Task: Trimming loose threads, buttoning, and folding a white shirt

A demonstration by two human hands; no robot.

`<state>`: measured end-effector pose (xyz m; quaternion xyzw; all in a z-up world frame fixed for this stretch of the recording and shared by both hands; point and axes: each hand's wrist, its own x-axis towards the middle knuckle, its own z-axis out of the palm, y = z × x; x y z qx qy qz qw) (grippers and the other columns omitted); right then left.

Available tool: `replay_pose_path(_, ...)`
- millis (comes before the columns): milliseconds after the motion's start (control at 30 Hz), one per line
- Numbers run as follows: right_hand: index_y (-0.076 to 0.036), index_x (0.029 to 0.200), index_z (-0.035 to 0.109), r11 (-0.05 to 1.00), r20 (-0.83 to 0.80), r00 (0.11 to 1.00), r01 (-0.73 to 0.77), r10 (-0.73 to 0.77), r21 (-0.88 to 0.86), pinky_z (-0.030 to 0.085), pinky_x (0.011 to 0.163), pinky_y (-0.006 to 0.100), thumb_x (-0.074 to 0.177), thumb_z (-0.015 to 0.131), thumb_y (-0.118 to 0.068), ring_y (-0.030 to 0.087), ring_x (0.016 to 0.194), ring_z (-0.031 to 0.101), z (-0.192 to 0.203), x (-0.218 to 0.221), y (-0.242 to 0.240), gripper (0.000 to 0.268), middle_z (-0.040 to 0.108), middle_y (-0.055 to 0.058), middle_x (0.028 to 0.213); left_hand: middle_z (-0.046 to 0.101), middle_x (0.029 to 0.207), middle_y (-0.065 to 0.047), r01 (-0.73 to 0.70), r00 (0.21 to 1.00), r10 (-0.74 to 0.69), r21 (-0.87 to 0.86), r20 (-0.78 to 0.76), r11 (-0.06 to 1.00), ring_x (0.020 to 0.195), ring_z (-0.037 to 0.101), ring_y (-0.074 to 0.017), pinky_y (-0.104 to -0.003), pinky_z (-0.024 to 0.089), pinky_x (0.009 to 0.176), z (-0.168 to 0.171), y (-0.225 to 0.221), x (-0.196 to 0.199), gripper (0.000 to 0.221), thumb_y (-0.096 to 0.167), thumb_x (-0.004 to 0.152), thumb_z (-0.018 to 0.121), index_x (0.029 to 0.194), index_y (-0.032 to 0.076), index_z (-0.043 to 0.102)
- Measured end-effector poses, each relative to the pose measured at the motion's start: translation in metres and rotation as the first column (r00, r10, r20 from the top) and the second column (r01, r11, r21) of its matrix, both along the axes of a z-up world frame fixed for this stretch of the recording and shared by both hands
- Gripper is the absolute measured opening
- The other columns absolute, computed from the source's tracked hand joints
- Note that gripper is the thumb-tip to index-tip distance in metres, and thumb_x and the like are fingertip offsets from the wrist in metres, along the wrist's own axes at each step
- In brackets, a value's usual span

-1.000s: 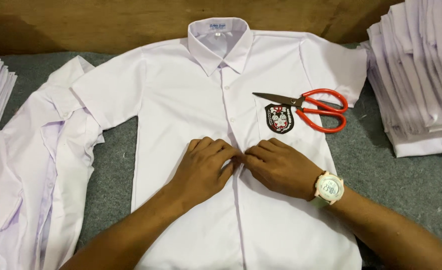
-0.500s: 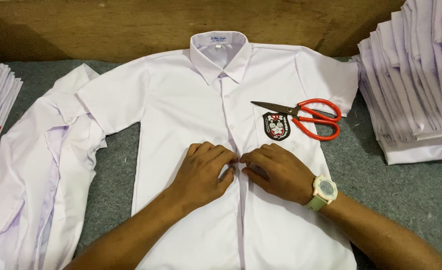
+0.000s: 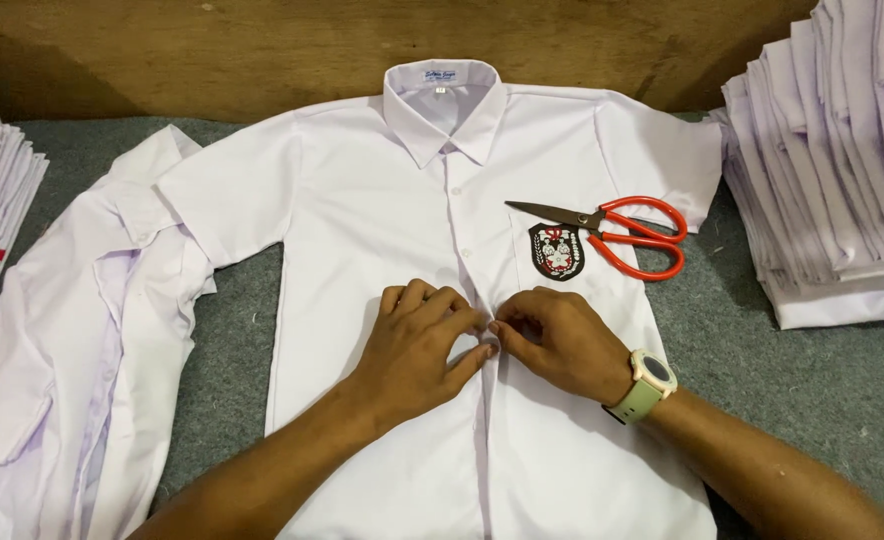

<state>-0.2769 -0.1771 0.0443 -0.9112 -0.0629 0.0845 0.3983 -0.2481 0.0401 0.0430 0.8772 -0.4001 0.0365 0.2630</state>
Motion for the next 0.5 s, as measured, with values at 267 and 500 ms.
replay_pose_path(267,-0.003,0.092,0.076,0.991,-0.023,0.998,0.055,-0.053,0.118,0.052,0.054,0.033,0.092,0.070,-0.018,0.019,0.062,0.062,-0.008,0.000,-0.002,0.016,0.069,0.016,0.070,0.059,0.101,-0.003,0.174,0.970,-0.180,-0.048,-0.166,0.984,0.105,0.051,-0.0286,-0.048,0.033,0.097,0.001,-0.002,-0.007,0.027,0.043,0.097,0.065,0.099,0.020,0.078)
replay_pose_path(500,-0.011,0.075,0.072,0.996,0.002,1.000,-0.004,0.004,0.091,0.046,0.064,0.029,0.101,0.054,-0.036,0.010,0.064,0.057,0.000,0.001,-0.003,0.040,0.069,0.000,0.069,0.066,0.100,0.002,0.497,0.859,-0.489,0.018,-0.154,0.868,0.098,0.051,-0.0251,-0.045,0.033,0.085,0.011,0.000,-0.028,0.056,0.059,0.098,0.047,0.126,0.019,0.074)
